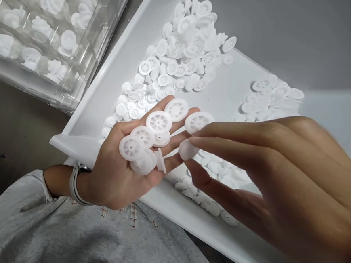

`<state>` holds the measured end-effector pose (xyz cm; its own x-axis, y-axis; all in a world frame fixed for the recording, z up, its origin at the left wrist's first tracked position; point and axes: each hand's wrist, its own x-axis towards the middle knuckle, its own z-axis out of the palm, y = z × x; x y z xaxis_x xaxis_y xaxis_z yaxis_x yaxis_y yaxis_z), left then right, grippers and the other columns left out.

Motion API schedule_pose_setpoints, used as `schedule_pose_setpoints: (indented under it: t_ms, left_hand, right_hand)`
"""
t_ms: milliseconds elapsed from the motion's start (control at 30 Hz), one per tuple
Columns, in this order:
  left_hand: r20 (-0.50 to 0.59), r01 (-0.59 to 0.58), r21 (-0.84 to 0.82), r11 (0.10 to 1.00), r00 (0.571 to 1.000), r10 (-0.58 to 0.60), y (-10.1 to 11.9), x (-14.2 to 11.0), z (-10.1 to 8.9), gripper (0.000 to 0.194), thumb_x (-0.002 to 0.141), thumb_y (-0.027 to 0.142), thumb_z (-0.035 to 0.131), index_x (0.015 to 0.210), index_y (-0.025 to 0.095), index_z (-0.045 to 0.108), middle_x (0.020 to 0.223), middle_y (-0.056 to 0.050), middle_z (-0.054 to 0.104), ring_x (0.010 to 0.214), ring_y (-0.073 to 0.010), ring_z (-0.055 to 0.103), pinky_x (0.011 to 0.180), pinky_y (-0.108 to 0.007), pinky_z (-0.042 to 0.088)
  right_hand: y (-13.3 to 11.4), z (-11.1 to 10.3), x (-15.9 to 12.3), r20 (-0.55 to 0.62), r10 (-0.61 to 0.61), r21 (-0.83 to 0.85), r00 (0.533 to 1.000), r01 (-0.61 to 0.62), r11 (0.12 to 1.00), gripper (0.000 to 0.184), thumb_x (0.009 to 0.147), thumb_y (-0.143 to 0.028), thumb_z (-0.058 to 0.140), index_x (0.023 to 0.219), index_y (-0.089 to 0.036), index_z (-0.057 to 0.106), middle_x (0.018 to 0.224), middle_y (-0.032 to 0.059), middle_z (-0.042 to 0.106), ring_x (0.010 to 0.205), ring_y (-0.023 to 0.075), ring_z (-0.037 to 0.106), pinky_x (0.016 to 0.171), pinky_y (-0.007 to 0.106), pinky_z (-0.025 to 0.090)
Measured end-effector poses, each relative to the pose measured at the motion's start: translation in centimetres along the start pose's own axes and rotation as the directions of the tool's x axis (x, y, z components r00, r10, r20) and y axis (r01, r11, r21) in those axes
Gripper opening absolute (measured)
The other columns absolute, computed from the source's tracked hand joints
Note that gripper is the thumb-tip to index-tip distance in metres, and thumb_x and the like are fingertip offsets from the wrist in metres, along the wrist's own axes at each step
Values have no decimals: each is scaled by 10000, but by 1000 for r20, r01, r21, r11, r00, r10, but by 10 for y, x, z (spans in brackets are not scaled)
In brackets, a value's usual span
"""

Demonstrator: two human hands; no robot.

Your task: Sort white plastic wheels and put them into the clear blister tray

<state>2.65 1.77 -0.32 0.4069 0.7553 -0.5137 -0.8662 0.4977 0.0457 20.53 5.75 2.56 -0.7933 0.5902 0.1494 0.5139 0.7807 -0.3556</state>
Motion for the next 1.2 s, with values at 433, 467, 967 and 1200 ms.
schedule_pose_setpoints:
  t_ms: [433, 467, 967, 1200]
  left_hand:
    - [-27, -22, 56, 998, 999, 23, 1, 0, 2, 492, 981, 305, 210, 1336, 247, 546, 1251, -31, 685, 1270, -217, 592, 1007, -356, 515]
    - [-34, -24, 62, 998, 999, 26, 1, 0, 2, 488, 979, 307, 217, 1329, 250, 552, 1239, -30, 690, 1268, -213, 593, 1006, -350, 515]
    - [-25, -70, 53, 996, 997, 71, 1, 1, 3, 526, 967, 252, 277, 1481, 308, 373, 1206, -31, 703, 1189, -207, 648, 934, -363, 562]
    - [-38, -51, 70, 996, 998, 54, 3, 2, 2, 547, 959, 234, 233, 1482, 285, 385, 1163, -23, 718, 1185, -194, 648, 937, -347, 557]
  right_hand:
    - [12, 3, 3, -34, -18, 23, 999, 18, 1000, 180, 967, -225, 577, 1146, -213, 564, 1044, 56, 624, 827, 172, 550, 691, 392, 444]
    - [13, 3, 3, -35, -15, 24, 999, 16, 1000, 175, 973, -245, 572, 1144, -211, 565, 1040, 57, 625, 826, 172, 553, 692, 394, 449]
    - [15, 1, 2, -8, 40, 125, 999, -38, 991, 194, 995, -317, 526, 1154, -210, 549, 1024, 41, 581, 875, 152, 567, 677, 339, 483]
    - [18, -3, -2, 88, 69, 66, 994, -75, 995, 122, 984, -342, 518, 1046, -248, 564, 953, 27, 583, 803, 149, 587, 584, 306, 502]
